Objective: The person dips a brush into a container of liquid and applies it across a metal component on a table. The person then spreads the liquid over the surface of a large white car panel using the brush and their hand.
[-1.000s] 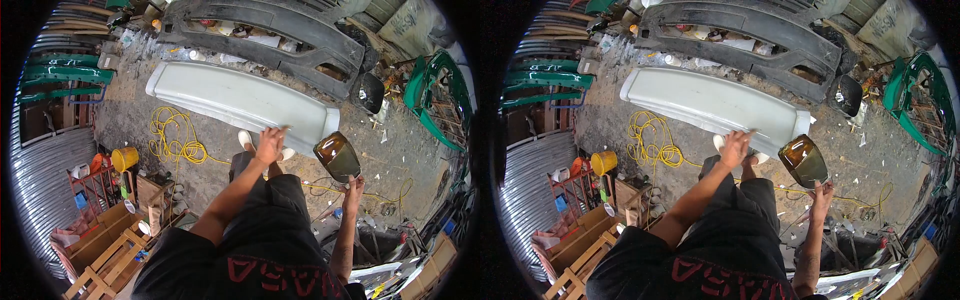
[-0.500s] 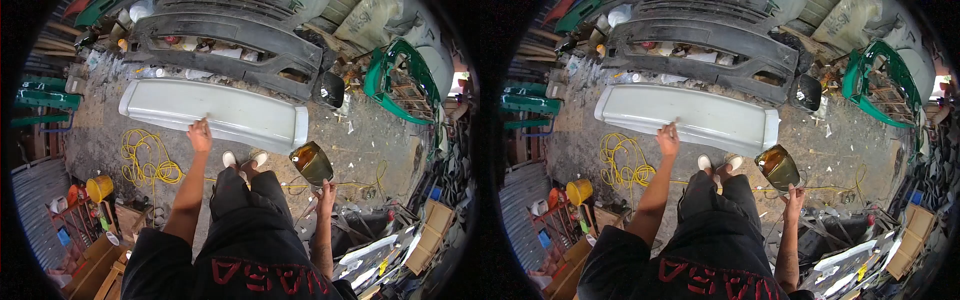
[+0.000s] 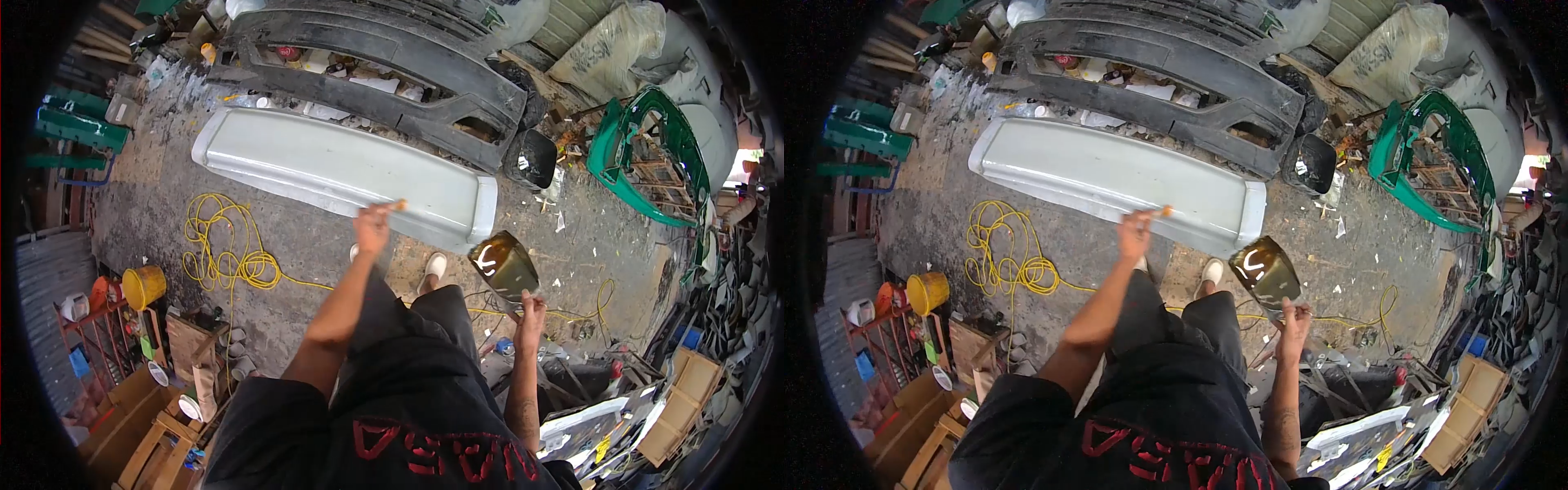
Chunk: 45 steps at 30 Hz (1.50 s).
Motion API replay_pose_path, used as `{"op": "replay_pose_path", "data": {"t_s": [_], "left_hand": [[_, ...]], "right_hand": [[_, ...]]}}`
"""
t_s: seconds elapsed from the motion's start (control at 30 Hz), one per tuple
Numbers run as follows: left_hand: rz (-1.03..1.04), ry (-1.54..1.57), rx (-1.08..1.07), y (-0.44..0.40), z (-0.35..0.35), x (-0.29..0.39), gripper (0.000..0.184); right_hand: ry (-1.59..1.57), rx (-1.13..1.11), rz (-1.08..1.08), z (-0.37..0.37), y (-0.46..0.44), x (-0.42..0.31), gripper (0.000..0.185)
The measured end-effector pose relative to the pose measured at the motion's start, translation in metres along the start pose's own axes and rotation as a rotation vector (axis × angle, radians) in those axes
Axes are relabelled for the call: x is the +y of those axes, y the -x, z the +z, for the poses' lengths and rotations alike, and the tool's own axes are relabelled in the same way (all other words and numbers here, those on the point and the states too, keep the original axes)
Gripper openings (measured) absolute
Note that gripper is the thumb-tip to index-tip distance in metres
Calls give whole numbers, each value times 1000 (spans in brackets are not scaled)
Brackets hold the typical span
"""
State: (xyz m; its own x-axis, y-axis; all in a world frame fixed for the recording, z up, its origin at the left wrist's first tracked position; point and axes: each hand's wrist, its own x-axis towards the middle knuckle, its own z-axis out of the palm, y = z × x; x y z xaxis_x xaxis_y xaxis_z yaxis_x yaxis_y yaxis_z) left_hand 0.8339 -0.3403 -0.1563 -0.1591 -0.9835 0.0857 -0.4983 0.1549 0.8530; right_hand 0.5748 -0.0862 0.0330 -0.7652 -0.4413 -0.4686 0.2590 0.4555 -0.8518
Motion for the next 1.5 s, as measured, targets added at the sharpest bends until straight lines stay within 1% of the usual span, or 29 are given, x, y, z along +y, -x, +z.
{"op": "replay_pose_path", "data": {"t_s": [0.03, 0.07, 0.13, 0.17, 0.2, 0.3, 0.33, 0.37, 0.4, 0.47, 0.5, 0.57, 0.6, 0.67, 0.7, 0.73, 0.8, 0.83, 0.87, 0.93, 0.97, 1.0, 1.07, 1.1, 1.17, 1.27, 1.37, 1.43, 1.5], "left_hand": [[-44, -68, 80, -5, -10, -11, 21], [-13, -98, 124, -12, -26, -18, 18], [10, -144, 168, -14, -49, 13, 16], [-28, -5, 107, -17, -64, 46, 16], [-65, 132, 46, -18, -75, 78, 16], [4, 321, -101, 3, -68, 148, 16], [59, 240, -182, 10, -58, 161, 16], [114, 160, -260, 16, -48, 172, 16], [106, 144, -239, 22, -34, 178, 16], [215, -167, -240, 38, -4, 175, 17], [203, -178, -228, 44, 5, 167, 17], [301, -119, -157, 51, 17, 154, 18], [293, -123, -149, 51, 12, 151, 18], [72, 284, -154, 49, -9, 143, 19], [-145, 308, -247, 45, -28, 151, 20], [-151, 315, -240, 44, -30, 141, 20], [-229, 376, -98, 40, -29, 115, 19], [-294, 379, -116, 37, -23, 96, 21], [-303, 388, -108, 35, -13, 77, 21], [-183, 461, -31, 33, 7, 39, 21], [-127, 495, 51, 33, 17, 16, 22], [-147, 504, 58, 28, 16, 11, 22], [-183, 315, 422, 20, 5, 20, 23], [-198, 319, 422, 24, 5, 28, 23], [-95, -114, 379, 34, 15, 45, 27], [-155, -149, 309, 66, 69, 76, 30], [-125, -141, 235, 91, 104, 113, 34], [-93, 15, 145, 105, 119, 127, 37], [-100, 59, 140, 113, 124, 131, 38]], "right_hand": [[58, -23, 37, 10, 0, -15, 40], [45, -48, 16, 6, -15, -2, 45], [67, -110, 34, 18, -27, -10, 50], [62, -124, 41, 24, -37, -11, 50], [56, -206, 2, 28, -46, -11, 53], [73, -358, -54, 45, -66, -14, 56], [104, -419, -84, 51, -71, -16, 57], [157, -437, -176, 57, -75, -19, 56], [155, -464, -178, 61, -75, -25, 56], [253, -477, -171, 68, -75, -35, 57], [254, -498, -170, 68, -80, -31, 57], [267, -521, -218, 66, -92, -21, 58], [270, -533, -219, 63, -94, -21, 58], [250, -527, -140, 56, -97, -27, 62], [348, -520, -141, 50, -100, -33, 67], [359, -525, -143, 43, -108, -28, 67], [220, -495, -100, 31, -122, -15, 71], [354, -433, -81, 27, -121, -23, 68], [369, -438, -82, 24, -124, -22, 68], [258, -360, -21, 14, -132, -19, 64], [265, -364, -34, 6, -142, -13, 56], [287, -366, -29, 4, -145, -16, 56], [146, -362, -37, 3, -143, -31, 54], [98, -417, -41, -3, -147, -32, 53], [73, -396, -44, -5, -150, -42, 53], [48, -378, -48, -13, -165, -44, 55], [65, -377, -89, -20, -180, -49, 56], [77, -387, -100, -23, -186, -54, 51], [93, -416, -100, -24, -193, -56, 48]]}}
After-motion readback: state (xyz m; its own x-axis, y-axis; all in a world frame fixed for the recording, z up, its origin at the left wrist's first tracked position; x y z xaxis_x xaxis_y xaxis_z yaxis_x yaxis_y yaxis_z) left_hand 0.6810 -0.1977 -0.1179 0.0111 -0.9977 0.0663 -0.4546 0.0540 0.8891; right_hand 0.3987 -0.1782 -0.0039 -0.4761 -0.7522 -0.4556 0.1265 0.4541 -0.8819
